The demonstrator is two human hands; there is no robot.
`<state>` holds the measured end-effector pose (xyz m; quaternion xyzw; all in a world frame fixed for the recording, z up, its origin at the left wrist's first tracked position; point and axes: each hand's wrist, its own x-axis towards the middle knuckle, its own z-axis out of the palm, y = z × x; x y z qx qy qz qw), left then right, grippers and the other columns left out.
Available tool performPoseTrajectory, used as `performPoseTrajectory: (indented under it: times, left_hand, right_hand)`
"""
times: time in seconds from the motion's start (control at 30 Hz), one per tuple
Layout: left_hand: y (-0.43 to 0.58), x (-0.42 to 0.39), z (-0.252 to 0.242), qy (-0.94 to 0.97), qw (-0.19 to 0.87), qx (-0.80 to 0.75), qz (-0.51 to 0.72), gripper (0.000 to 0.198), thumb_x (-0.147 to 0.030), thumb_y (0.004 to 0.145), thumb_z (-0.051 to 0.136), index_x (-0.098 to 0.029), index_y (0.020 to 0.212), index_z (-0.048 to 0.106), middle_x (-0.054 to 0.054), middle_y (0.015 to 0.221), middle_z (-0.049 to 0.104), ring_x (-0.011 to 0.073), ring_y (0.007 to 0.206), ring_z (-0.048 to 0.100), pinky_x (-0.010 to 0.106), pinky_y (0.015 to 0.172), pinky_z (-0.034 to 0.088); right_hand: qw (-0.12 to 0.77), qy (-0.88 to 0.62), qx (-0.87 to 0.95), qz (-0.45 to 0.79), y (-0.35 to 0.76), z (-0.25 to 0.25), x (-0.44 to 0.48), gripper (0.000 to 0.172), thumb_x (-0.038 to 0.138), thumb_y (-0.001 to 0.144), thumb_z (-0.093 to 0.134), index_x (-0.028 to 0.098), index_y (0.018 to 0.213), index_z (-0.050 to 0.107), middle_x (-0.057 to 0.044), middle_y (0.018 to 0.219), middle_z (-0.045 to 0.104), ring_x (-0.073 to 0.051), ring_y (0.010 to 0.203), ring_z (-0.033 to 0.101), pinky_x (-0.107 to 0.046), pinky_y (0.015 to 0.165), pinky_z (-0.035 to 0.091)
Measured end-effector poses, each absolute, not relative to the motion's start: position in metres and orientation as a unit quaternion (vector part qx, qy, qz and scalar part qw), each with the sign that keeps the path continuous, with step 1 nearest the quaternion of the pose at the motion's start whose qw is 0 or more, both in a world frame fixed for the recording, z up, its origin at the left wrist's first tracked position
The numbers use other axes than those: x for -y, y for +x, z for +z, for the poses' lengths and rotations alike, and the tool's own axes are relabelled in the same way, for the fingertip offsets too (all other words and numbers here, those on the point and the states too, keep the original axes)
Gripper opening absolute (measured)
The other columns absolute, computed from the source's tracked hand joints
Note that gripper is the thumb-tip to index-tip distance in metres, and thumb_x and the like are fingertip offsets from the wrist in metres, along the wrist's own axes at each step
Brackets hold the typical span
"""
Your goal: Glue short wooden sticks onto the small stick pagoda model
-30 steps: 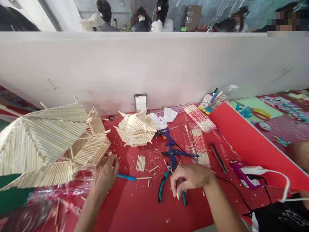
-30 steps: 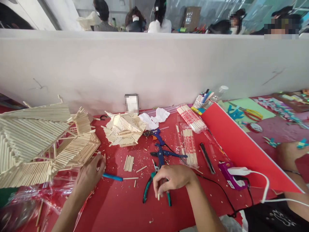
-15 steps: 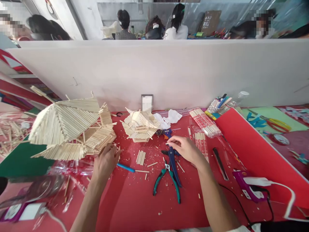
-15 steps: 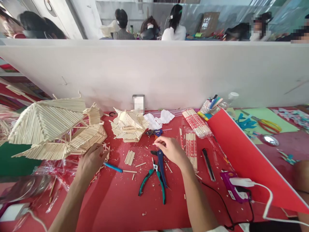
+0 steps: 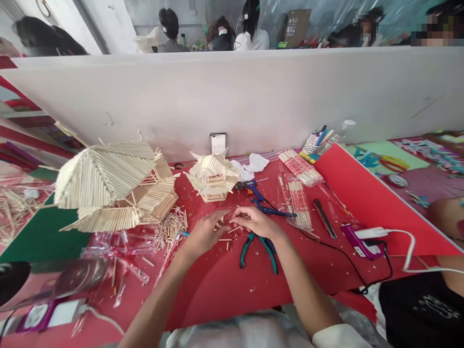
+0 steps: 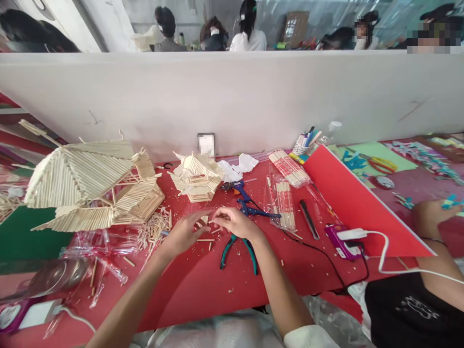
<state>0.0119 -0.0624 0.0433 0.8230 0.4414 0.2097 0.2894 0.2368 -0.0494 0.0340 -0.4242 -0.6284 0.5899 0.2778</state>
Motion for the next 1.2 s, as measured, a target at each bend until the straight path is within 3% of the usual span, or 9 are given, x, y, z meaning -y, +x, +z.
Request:
performPoseTrajectory:
  times: [0.13,0.27,0.37,0.6,0.8,0.97,1.2]
  left_hand:
    - [0.027,0.064,0.034,0.779,0.327,-0.454,0.283,0.020,-0.030,0.094,0.060,-0.022,0.110,0.070,0.006,0.108,0.075,0.0208,0.099,0.070,0.032,0.089,0.053]
    - [0.025,0.070,0.029,0.732,0.348,-0.470,0.349,0.017,-0.033,0.093,0.061,-0.022,0.097,0.074,0.004,0.098,0.076,0.0181,0.089,0.070,0.030,0.085,0.053]
    - [0.024,0.074,0.025,0.697,0.389,-0.453,0.396,0.019,-0.036,0.092,0.063,-0.020,0.095,0.074,0.005,0.096,0.075,0.0179,0.089,0.069,0.030,0.086,0.052]
    - [0.027,0.072,0.009,0.542,0.529,-0.435,0.488,0.031,-0.044,0.084,0.071,-0.015,0.095,0.071,0.005,0.085,0.072,0.0144,0.073,0.064,0.026,0.070,0.052]
    - [0.027,0.069,0.003,0.561,0.530,-0.434,0.465,0.032,-0.044,0.085,0.070,-0.016,0.099,0.076,0.008,0.093,0.077,0.0211,0.088,0.071,0.031,0.081,0.055]
    - [0.026,0.071,0.002,0.563,0.508,-0.476,0.445,0.033,-0.042,0.088,0.066,-0.016,0.107,0.074,0.010,0.104,0.077,0.0226,0.094,0.072,0.033,0.085,0.056]
    - [0.023,0.075,0.006,0.554,0.492,-0.524,0.419,0.027,-0.038,0.087,0.067,-0.016,0.101,0.074,0.009,0.096,0.077,0.0221,0.088,0.073,0.033,0.081,0.057]
  right_hand:
    - [0.311,-0.428,0.633,0.565,0.225,0.033,0.055,0.037,0.054,0.090,0.063,0.017,0.087,0.064,0.001,0.070,0.060,-0.012,0.060,0.053,-0.024,0.058,0.042]
    - [0.325,-0.459,0.634,0.531,0.222,0.033,0.059,0.038,0.055,0.087,0.066,0.017,0.084,0.066,0.000,0.071,0.061,-0.013,0.061,0.053,-0.025,0.058,0.042]
    - [0.329,-0.456,0.644,0.518,0.220,0.034,0.061,0.037,0.053,0.086,0.066,0.016,0.083,0.067,-0.001,0.071,0.062,-0.013,0.062,0.054,-0.025,0.058,0.042]
    - [0.349,-0.469,0.621,0.522,0.224,0.033,0.065,0.029,0.046,0.087,0.065,0.017,0.092,0.066,-0.001,0.074,0.064,-0.012,0.059,0.055,-0.022,0.051,0.040]
    - [0.356,-0.482,0.663,0.449,0.214,0.034,0.062,0.017,0.035,0.086,0.067,0.018,0.090,0.069,-0.005,0.088,0.074,-0.018,0.079,0.068,-0.028,0.073,0.052]
    - [0.339,-0.498,0.679,0.420,0.210,0.031,0.061,0.011,0.029,0.087,0.064,0.019,0.088,0.070,-0.004,0.086,0.075,-0.017,0.075,0.068,-0.027,0.068,0.051]
    - [0.368,-0.504,0.631,0.460,0.206,0.020,0.061,0.010,0.029,0.086,0.065,0.020,0.088,0.068,-0.003,0.083,0.073,-0.018,0.075,0.068,-0.026,0.067,0.053]
